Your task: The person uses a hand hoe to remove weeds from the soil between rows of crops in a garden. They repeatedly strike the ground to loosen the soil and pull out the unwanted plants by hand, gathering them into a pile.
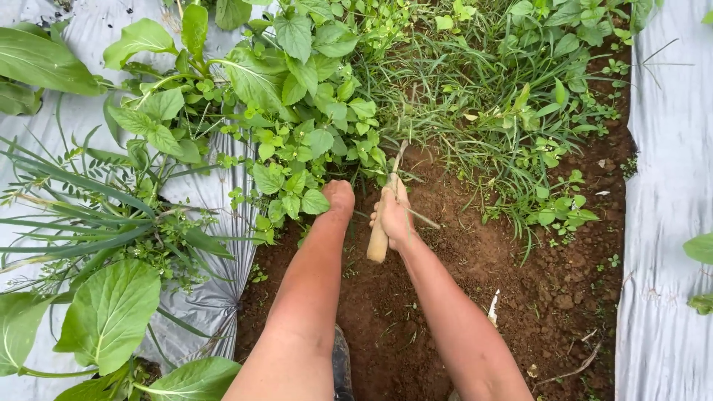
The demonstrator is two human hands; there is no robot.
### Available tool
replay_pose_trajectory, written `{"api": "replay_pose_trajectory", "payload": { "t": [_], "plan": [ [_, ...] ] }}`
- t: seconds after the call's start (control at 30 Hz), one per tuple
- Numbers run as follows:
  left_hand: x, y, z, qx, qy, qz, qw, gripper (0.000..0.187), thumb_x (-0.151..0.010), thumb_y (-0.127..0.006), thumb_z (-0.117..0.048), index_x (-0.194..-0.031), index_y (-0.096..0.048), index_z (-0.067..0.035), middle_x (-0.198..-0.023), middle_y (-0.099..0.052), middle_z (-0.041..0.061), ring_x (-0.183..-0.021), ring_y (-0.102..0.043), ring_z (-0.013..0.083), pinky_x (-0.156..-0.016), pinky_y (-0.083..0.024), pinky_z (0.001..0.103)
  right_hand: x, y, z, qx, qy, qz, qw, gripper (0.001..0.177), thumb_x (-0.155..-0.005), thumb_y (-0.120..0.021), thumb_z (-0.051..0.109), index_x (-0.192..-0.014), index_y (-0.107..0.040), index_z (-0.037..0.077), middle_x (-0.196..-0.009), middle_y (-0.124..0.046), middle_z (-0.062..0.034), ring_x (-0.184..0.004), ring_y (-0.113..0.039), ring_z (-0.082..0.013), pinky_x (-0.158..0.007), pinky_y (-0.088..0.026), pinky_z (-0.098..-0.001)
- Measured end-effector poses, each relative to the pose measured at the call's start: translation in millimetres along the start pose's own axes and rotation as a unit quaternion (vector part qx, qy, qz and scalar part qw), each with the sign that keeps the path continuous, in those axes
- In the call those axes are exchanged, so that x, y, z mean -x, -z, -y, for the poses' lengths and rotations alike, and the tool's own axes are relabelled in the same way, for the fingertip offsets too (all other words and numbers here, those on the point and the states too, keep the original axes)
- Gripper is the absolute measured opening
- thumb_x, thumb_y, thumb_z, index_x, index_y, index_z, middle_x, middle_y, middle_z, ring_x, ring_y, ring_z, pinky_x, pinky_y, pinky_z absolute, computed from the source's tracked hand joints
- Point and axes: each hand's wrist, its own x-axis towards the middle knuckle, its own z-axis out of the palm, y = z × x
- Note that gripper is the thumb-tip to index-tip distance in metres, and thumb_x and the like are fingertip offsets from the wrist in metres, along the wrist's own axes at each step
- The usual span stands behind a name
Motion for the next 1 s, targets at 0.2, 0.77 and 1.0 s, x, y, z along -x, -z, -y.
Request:
{"api": "replay_pose_trajectory", "payload": {
  "t": [0.2, 0.77, 1.0],
  "plan": [
    [-5, -10, -1, -0.005, 0.001, -0.003, 1.000, 0.030, -0.097, -0.051, -0.007, -0.097, -0.081, -0.004, -0.100, -0.080, 0.016, -0.103, -0.076, 0.0313, -0.085, -0.064, 0.045, -26, 14, 0, -0.090, 0.031, -0.145, 0.985, 0.060, -0.109, -0.030, 0.049, -0.161, -0.021, 0.020, -0.080, -0.055, -0.0054, -0.063, -0.063, -0.0132, -0.051, -0.064, -0.0255],
    [-18, -23, 8, 0.008, 0.004, -0.003, 1.000, 0.028, -0.098, -0.054, -0.008, -0.096, -0.081, 0.000, -0.097, -0.079, 0.018, -0.098, -0.077, 0.0309, -0.082, -0.065, 0.044, -25, 9, -2, -0.098, 0.003, -0.117, 0.988, 0.064, -0.108, -0.035, 0.051, -0.160, -0.023, 0.016, -0.081, -0.057, -0.0081, -0.063, -0.064, -0.0156, -0.052, -0.065, -0.0278],
    [-31, -34, 13, 0.014, 0.010, -0.015, 1.000, 0.026, -0.098, -0.057, -0.010, -0.094, -0.081, -0.001, -0.094, -0.079, 0.018, -0.096, -0.078, 0.0299, -0.080, -0.065, 0.043, -6, -3, -2, -0.100, -0.007, -0.157, 0.983, 0.063, -0.107, -0.033, 0.057, -0.157, -0.026, 0.020, -0.079, -0.056, -0.0084, -0.060, -0.065, -0.0165, -0.048, -0.065, -0.0282]
  ]
}}
